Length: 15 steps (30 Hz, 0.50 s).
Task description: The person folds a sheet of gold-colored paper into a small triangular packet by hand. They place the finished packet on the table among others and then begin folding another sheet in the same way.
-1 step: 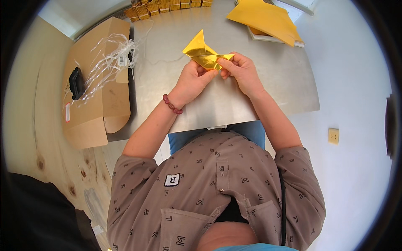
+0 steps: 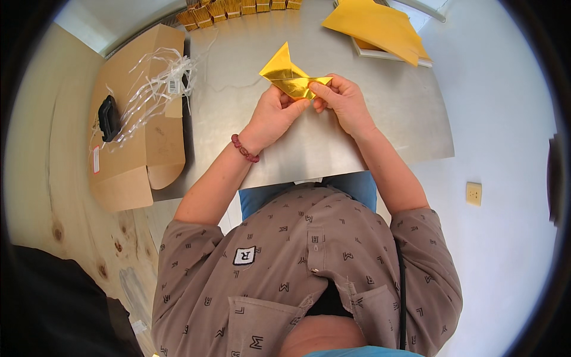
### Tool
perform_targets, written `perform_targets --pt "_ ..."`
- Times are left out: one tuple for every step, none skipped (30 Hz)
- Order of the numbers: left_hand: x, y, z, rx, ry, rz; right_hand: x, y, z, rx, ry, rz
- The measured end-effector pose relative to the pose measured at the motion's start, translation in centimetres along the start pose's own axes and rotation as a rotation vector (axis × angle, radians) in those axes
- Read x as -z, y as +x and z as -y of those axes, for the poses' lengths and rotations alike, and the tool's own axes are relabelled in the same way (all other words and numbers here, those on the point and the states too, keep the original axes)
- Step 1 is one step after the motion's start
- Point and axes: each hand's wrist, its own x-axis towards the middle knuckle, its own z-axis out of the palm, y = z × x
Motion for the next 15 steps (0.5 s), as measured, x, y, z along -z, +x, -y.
perform_targets --pt "0.03 0.03 -0.04 -0.008 -0.004 0.010 -0.02 -0.02 0.10 -0.016 0.010 -0.005" --pt "0.05 0.06 -0.08 -0.013 0.009 0.013 -0.03 -0.03 0.20 -0.027 0.026 -0.009" --pt "0.05 0.06 -0.08 -0.019 0.016 0.013 -0.05 -0.06 0.29 -0.043 0.045 -0.015" --pt "0.08 0.03 -0.09 -0.017 0.017 0.013 -0.06 -0.10 0.38 -0.047 0.040 -0.021" --pt "0.09 0.00 -0.09 -0.026 0.018 0.010 -0.06 -0.14 0.45 -0.056 0.040 -0.029" --pt "0.07 0.01 -0.06 -0.028 0.013 0.007 -0.06 -0.16 0.50 -0.067 0.049 -0.027" --pt "0.06 0.02 -0.03 -0.030 0.003 -0.001 -0.07 -0.15 0.53 -0.071 0.048 -0.046" --pt "0.02 -0.04 0.03 -0.042 0.017 -0.012 -0.06 -0.12 0.56 -0.075 0.056 -0.056" --pt "0.01 -0.01 0.06 -0.053 0.026 -0.027 -0.03 -0.03 0.59 -0.081 0.069 -0.072" --pt "0.03 -0.03 0.11 -0.072 0.045 -0.044 -0.08 -0.01 0.54 -0.068 0.087 -0.097" --pt "0.04 -0.07 0.17 -0.055 0.069 -0.061 -0.10 -0.01 0.49 -0.059 0.110 -0.127" --pt "0.11 0.04 0.17 -0.048 0.102 -0.081 -0.11 0.06 0.46 -0.042 0.143 -0.144" --pt "0.19 0.14 0.17 -0.043 0.134 -0.101 -0.12 0.15 0.43 0.002 0.060 -0.172" --pt "0.21 0.20 0.19 -0.050 0.128 -0.103 -0.13 0.12 0.38 0.052 -0.011 -0.191" --pt "0.22 0.26 0.22 -0.056 0.121 -0.104 -0.17 0.09 0.31 0.088 -0.081 -0.212"
